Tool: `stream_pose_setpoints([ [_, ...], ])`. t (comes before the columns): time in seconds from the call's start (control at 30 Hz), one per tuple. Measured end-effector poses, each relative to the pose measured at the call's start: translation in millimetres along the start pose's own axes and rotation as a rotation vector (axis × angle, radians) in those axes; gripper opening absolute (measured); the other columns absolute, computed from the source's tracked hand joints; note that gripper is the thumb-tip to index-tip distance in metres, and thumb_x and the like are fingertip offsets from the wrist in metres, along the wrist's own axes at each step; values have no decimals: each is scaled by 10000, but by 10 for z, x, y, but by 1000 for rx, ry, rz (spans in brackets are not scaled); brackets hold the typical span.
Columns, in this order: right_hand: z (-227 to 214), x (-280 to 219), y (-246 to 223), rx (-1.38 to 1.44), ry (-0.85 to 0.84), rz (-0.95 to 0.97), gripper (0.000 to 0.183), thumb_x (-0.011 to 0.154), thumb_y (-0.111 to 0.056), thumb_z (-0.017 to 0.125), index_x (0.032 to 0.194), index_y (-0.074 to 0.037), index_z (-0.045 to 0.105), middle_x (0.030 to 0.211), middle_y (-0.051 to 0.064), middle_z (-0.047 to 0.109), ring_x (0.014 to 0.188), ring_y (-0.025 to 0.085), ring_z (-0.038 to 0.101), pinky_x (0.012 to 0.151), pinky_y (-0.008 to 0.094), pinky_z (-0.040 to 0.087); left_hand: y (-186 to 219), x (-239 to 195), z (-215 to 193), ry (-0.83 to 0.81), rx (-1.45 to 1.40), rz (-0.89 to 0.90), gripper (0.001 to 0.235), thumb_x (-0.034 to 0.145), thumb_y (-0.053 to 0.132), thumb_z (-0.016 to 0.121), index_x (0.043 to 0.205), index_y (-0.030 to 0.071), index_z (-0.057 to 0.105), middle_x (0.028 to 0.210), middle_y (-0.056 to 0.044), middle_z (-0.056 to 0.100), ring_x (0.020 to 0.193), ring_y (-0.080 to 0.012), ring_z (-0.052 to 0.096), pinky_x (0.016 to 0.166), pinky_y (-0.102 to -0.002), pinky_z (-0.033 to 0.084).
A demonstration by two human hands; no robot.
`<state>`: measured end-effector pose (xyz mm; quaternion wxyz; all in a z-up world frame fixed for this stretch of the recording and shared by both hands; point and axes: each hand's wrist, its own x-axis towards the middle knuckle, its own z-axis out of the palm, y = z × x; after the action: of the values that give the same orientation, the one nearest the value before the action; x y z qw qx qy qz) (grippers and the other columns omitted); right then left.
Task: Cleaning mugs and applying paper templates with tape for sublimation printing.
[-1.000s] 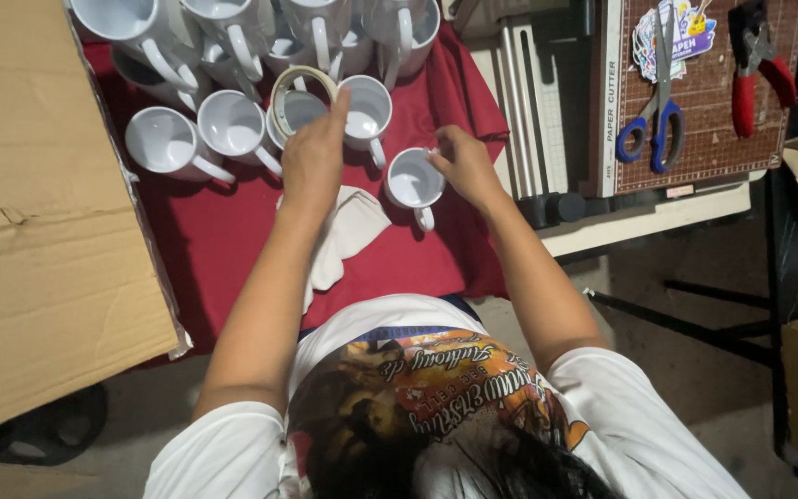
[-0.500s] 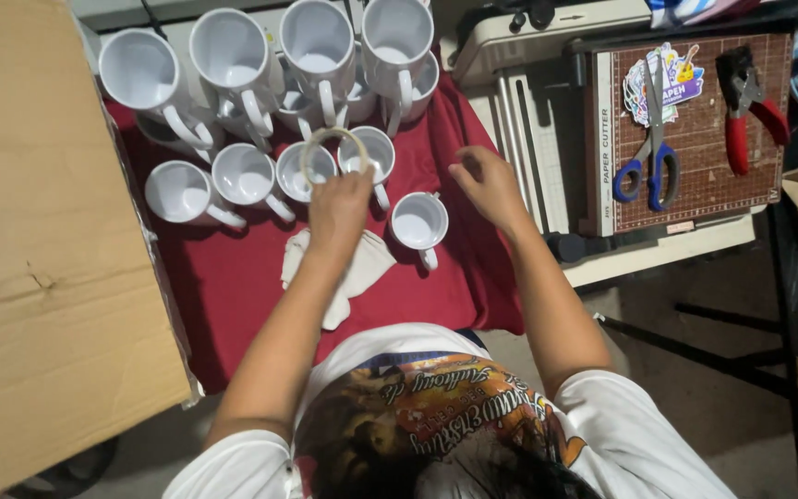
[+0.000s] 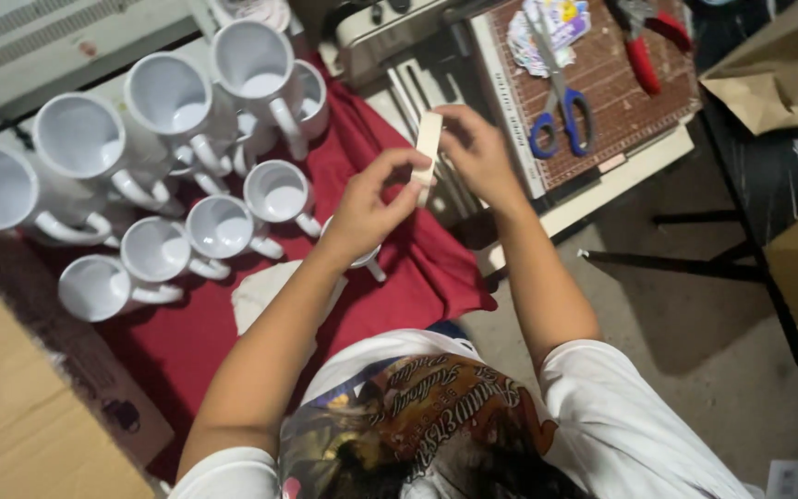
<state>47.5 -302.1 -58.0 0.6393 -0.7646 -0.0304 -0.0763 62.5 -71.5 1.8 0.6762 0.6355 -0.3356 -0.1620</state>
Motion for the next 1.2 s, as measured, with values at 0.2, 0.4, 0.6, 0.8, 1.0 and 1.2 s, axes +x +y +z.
stream_pose_setpoints([
  [0.2, -531, -107, -344, -424, 211, -140, 188, 996, -25, 653, 1176, 9, 695, 1115, 131, 713, 1016, 225, 702, 891, 311, 552, -591, 500, 561, -43, -339, 25, 224, 1081, 66, 616, 1262, 51, 485, 1132, -44, 585, 1058, -124, 626, 880, -251, 546],
  [0.4, -1206, 25, 269, -857, 514, -174, 161, 1008, -18, 670, 1149, 56, 697, 1104, 227, 702, 993, 374, 685, 886, 455, 535, -1139, 719, 735, 127, -105, -148, 473, 1047, 110, 491, 1500, 76, 359, 1296, -110, 621, 931, -126, 619, 804, -279, 529],
  [0.6, -1701, 131, 887, -1006, 447, -37, 118, 1006, -64, 726, 1088, 19, 704, 1042, 242, 672, 983, 449, 641, 877, 517, 503, -1242, 373, 633, 31, 29, -297, 383, 1082, 207, 582, 1423, 56, 494, 1146, -117, 682, 947, -134, 671, 835, -280, 552],
  [0.8, -1079, 825, 114, -1013, 393, -346, 210, 971, -62, 798, 1111, 19, 664, 1109, 221, 622, 1039, 437, 603, 893, 506, 495, -807, -22, 71, 87, 123, -318, 336, 1021, 183, 600, 1325, 39, 595, 1169, -106, 737, 1055, -136, 705, 887, -283, 552],
  [1.0, 497, 2148, -169, -874, -102, -797, 278, 856, -79, 798, 1107, -41, 686, 1189, 199, 649, 1125, 407, 620, 940, 465, 537, -267, -174, -459, 291, 224, -237, 328, 1023, 165, 590, 1326, 42, 598, 1188, -105, 739, 1079, -170, 721, 908, -290, 557],
  [1.2, 1320, 3010, 403, -998, -399, -679, 262, 851, -119, 713, 1094, -39, 655, 1266, 179, 671, 1140, 385, 637, 881, 474, 546, -120, -396, -830, 423, 272, -292, 304, 1022, 167, 590, 1305, 59, 617, 1186, -100, 736, 1084, -192, 719, 896, -289, 543],
])
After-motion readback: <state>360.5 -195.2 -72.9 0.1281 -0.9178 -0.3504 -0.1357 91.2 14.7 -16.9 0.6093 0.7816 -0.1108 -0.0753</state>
